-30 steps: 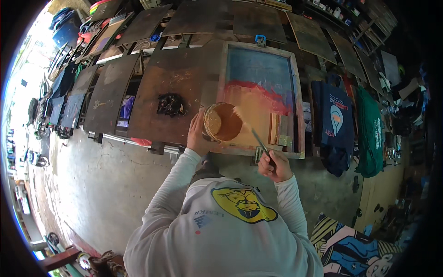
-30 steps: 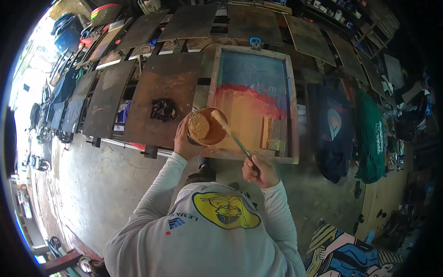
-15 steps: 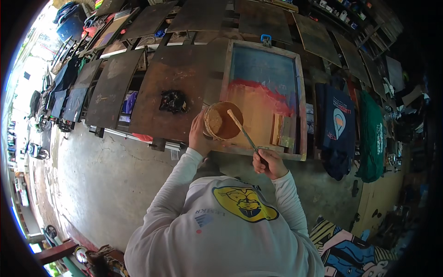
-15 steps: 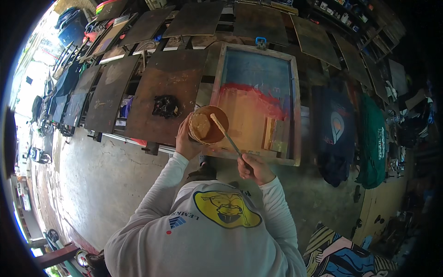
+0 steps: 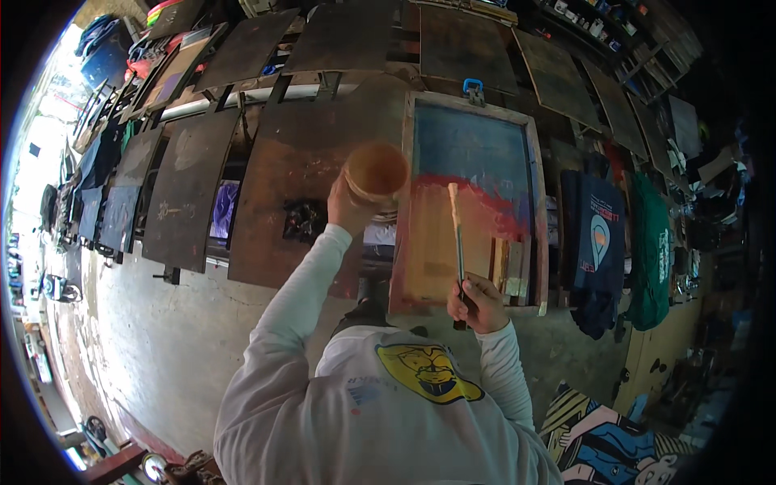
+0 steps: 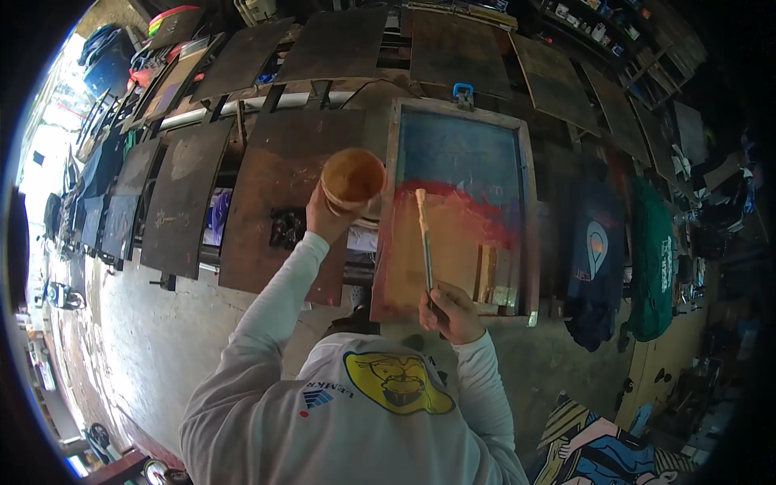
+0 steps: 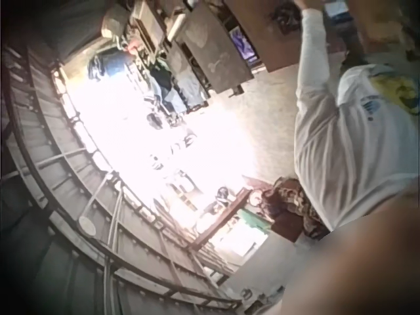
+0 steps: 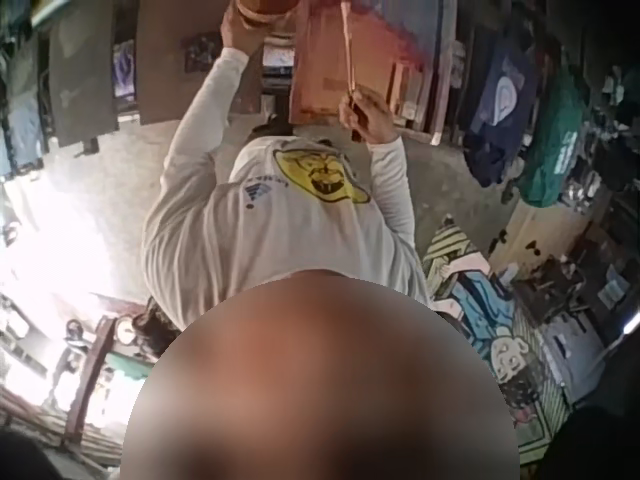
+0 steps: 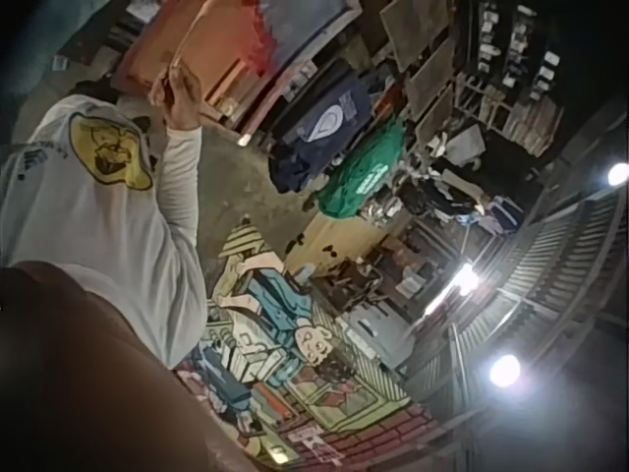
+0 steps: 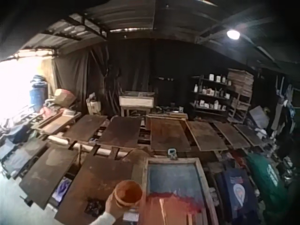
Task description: Applying ink to a screen and printing a design onto a garment using a squeegee.
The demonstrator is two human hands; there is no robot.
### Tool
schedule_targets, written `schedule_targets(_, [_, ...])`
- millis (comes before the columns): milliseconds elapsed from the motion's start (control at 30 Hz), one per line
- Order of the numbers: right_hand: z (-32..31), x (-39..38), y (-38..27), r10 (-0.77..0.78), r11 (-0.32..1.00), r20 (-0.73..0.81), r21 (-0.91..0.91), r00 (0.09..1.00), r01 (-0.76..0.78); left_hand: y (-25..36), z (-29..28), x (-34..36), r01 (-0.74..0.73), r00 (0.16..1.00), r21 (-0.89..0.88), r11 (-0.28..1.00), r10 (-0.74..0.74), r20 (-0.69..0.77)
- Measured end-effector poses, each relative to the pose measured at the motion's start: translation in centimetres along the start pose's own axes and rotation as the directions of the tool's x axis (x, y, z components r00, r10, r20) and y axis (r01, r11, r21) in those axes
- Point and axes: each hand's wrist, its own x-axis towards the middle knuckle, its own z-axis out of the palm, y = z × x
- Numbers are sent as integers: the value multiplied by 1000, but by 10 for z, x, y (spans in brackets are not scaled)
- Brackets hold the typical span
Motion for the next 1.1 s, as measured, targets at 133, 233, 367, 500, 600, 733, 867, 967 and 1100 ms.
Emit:
schedule_targets(133, [5,24,4,-31,999,-177,-18,984,28,-86,23,83,184,979,-156,970,-195,-59])
schedule_targets(233, [1,34,15,-49,997,-278,-68,959,31,-118,46,141,157,974,-208,966,-186,-130])
schedule_targets(367, [6,34,20,-35,997,-410,-72,912,6,-151,68,201,249,940,-174,953,-281,-195])
schedule_targets(500, [8,22,26,-67,997,-472,-61,879,43,-148,82,216,303,925,-164,939,-331,-185])
schedule_targets(600, [4,15,37,-94,996,-510,-55,855,76,-161,93,208,274,933,-85,958,-286,-216])
schedule_targets(733, [4,17,39,-91,996,-488,-33,868,86,-192,76,200,261,944,134,956,-224,-242])
schedule_targets(867, [-5,16,40,-90,994,-577,-6,812,106,-115,69,160,-189,935,317,929,269,-232])
schedule_targets(967, [-10,13,37,-128,990,-542,-27,831,135,-44,27,137,-364,906,227,903,400,-138])
schedule_targets(1100, [-27,8,35,-164,985,-501,-36,850,169,9,-18,176,-519,787,322,792,590,-181])
